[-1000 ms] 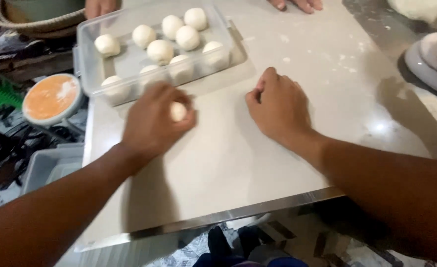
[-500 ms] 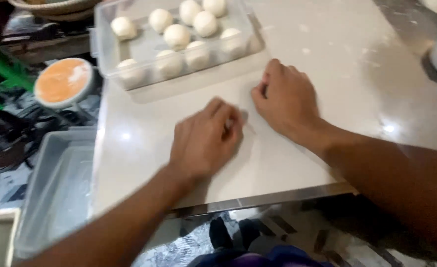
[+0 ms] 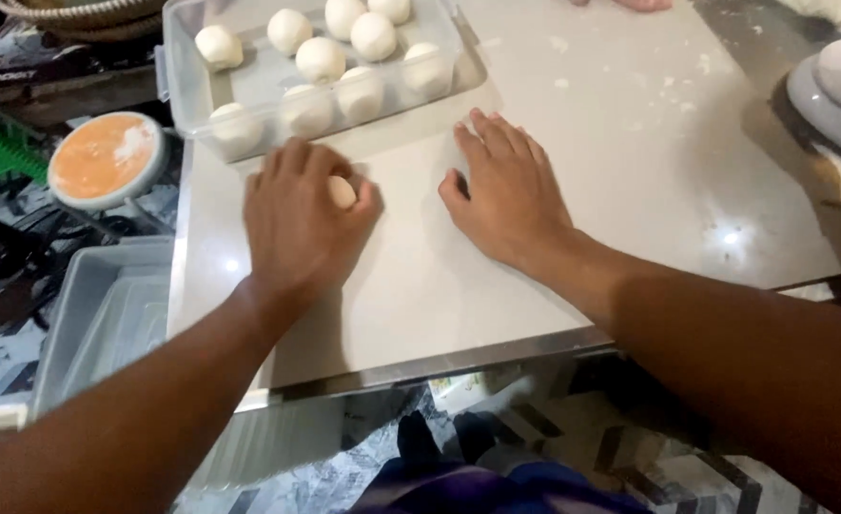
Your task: Shaping pieces of dough into uniform balls and placing them in a plastic container.
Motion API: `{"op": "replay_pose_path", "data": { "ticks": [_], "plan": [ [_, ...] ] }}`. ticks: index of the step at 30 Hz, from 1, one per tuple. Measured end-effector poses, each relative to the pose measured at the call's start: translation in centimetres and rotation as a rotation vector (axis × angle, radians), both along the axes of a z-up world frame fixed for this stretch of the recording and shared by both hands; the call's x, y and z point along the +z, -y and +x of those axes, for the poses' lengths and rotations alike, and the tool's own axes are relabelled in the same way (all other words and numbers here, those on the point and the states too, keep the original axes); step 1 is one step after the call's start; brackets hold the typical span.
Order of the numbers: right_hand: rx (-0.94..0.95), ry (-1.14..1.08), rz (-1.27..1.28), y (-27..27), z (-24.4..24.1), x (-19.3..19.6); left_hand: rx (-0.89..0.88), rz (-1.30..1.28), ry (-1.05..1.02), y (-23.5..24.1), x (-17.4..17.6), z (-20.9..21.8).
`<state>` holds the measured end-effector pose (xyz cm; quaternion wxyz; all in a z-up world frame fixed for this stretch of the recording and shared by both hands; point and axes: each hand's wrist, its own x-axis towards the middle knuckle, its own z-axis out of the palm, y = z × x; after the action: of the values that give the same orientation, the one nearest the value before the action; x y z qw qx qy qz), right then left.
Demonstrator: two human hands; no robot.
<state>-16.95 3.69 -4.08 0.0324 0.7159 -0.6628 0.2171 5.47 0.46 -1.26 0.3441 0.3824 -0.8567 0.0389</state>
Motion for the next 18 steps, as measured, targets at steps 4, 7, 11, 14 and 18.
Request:
{"op": "replay_pose_path", "data": {
  "ticks": [4,7,11,14,18],
  "plan": [
    [0.011,-0.001,-0.017,-0.5,0.3,0.0,0.3,0.047,-0.027,-4.3,-0.1,1.4],
    [0.018,-0.023,-0.013,-0.6,0.1,-0.2,0.172,0.244,-0.126,-8.1,-0.7,0.7],
    [0.042,-0.029,-0.022,-0.3,0.4,-0.6,-0.006,0.273,-0.068,-9.2,0.7,-1.8],
    [0.035,-0.035,-0.047,-0.5,0.1,-0.9,-0.098,0.395,0.077,-7.2,1.6,-2.4],
    [0.034,0.015,-0.086,-0.6,0.5,0.2,-0.113,0.465,0.014,-5.9,2.7,-0.8]
  ]
}}
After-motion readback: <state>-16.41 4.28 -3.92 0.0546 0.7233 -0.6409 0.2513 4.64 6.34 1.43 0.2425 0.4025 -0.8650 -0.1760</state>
